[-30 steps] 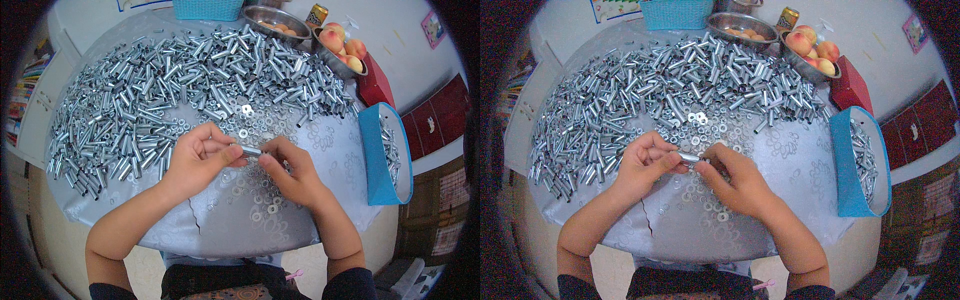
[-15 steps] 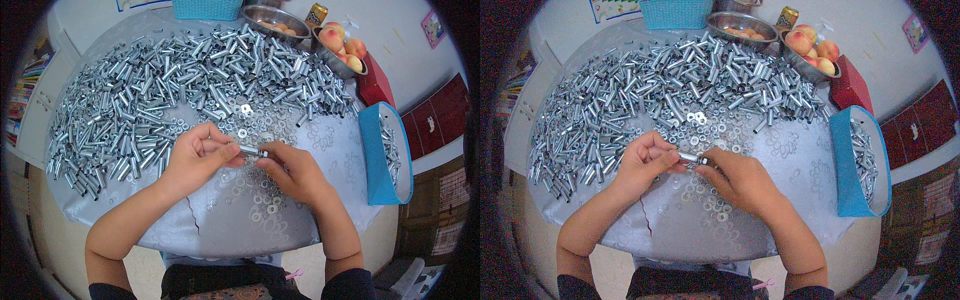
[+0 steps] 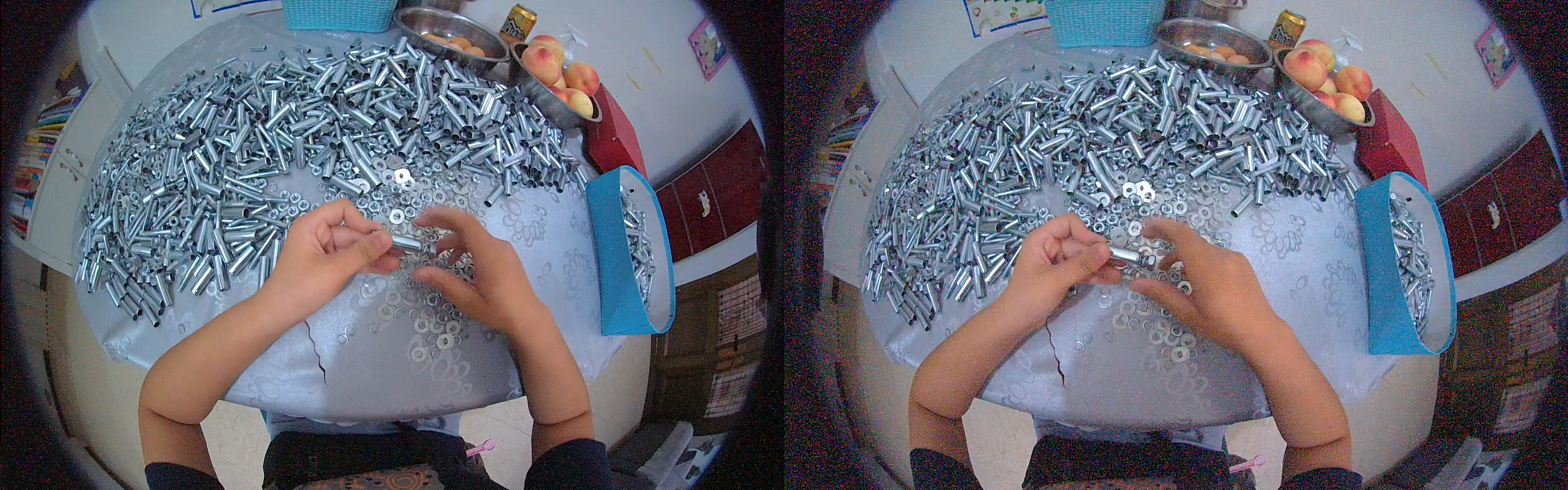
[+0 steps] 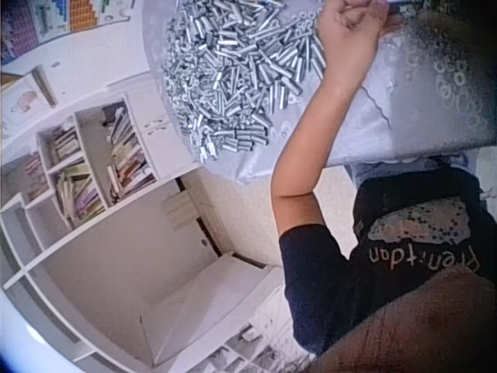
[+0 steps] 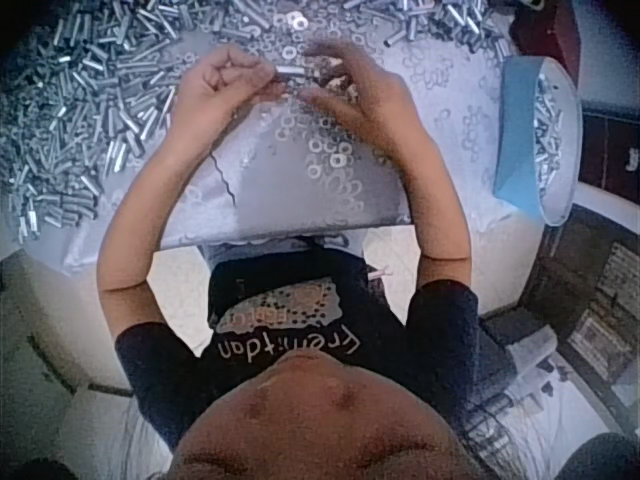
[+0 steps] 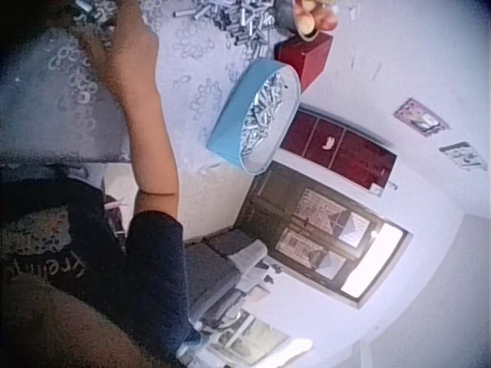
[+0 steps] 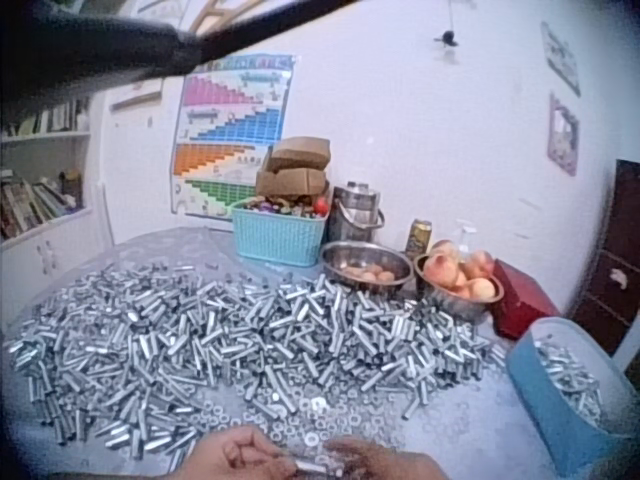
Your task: The person repeatedly picks up metal cylindrical fasteners and small washers from a table, threads the washers onto the fasteners by hand, and places the assembled units into a blue container. The process is continuous and repetitive throughout the clip.
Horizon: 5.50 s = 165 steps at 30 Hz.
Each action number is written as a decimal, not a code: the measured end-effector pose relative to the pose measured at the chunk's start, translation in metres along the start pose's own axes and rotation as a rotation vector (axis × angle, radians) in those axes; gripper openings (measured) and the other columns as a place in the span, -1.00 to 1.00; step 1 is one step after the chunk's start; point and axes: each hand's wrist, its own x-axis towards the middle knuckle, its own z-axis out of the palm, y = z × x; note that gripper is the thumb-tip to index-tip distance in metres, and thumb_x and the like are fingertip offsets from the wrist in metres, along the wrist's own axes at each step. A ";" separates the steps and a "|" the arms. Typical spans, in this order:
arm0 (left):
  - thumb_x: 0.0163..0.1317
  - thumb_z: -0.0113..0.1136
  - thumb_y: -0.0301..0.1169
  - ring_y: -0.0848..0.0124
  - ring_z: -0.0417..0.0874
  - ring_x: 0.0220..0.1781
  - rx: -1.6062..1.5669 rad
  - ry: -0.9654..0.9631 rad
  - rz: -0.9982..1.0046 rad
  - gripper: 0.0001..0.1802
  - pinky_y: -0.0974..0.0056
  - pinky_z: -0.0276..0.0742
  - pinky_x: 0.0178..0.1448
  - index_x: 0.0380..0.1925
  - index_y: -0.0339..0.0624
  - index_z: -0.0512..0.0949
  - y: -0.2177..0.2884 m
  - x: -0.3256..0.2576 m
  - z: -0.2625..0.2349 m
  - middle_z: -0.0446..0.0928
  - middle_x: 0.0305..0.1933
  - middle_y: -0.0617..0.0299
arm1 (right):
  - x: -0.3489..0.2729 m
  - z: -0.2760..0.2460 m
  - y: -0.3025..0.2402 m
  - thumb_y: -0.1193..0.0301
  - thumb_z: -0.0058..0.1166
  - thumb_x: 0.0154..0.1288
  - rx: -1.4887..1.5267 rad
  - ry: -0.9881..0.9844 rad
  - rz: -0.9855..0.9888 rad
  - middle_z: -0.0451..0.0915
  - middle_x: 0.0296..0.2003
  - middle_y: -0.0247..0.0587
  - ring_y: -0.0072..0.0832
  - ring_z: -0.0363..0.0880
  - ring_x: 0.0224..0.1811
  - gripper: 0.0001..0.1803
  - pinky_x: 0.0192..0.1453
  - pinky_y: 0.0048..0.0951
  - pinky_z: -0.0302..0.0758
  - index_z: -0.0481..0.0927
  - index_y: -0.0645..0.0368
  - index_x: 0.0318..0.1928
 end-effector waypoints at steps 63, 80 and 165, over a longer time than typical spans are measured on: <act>0.13 0.08 -0.65 0.36 0.61 -0.21 0.069 -0.051 0.082 -0.86 0.37 0.54 -0.11 -0.33 -0.34 0.34 0.002 -0.005 0.001 0.54 -0.31 0.07 | -0.001 0.006 0.005 0.22 -0.18 0.33 -0.084 -0.022 -0.174 0.46 -0.51 -0.25 -0.50 0.40 -0.49 -0.70 -0.39 -0.46 0.35 0.44 0.22 -0.31; 0.15 0.05 -0.64 0.33 0.61 -0.20 0.066 -0.034 0.111 -0.86 0.34 0.55 -0.08 -0.30 -0.36 0.33 0.002 -0.003 0.004 0.54 -0.28 -0.01 | -0.005 0.004 0.006 0.22 -0.07 0.27 0.579 -0.235 0.381 0.44 -0.62 -0.16 -0.37 0.43 -0.59 -0.70 -0.47 -0.38 0.35 0.42 0.24 -0.39; -0.15 -0.05 -0.68 0.11 0.46 -0.10 1.676 0.143 0.558 -0.66 0.13 0.34 0.03 -0.28 -0.24 0.45 0.041 0.029 -0.043 0.48 -0.23 0.03 | 0.028 0.018 -0.006 0.50 0.13 -0.02 -0.341 -0.052 -0.383 0.46 -0.18 -0.13 -0.17 0.36 -0.07 -0.70 0.05 -0.24 0.30 0.46 0.20 -0.20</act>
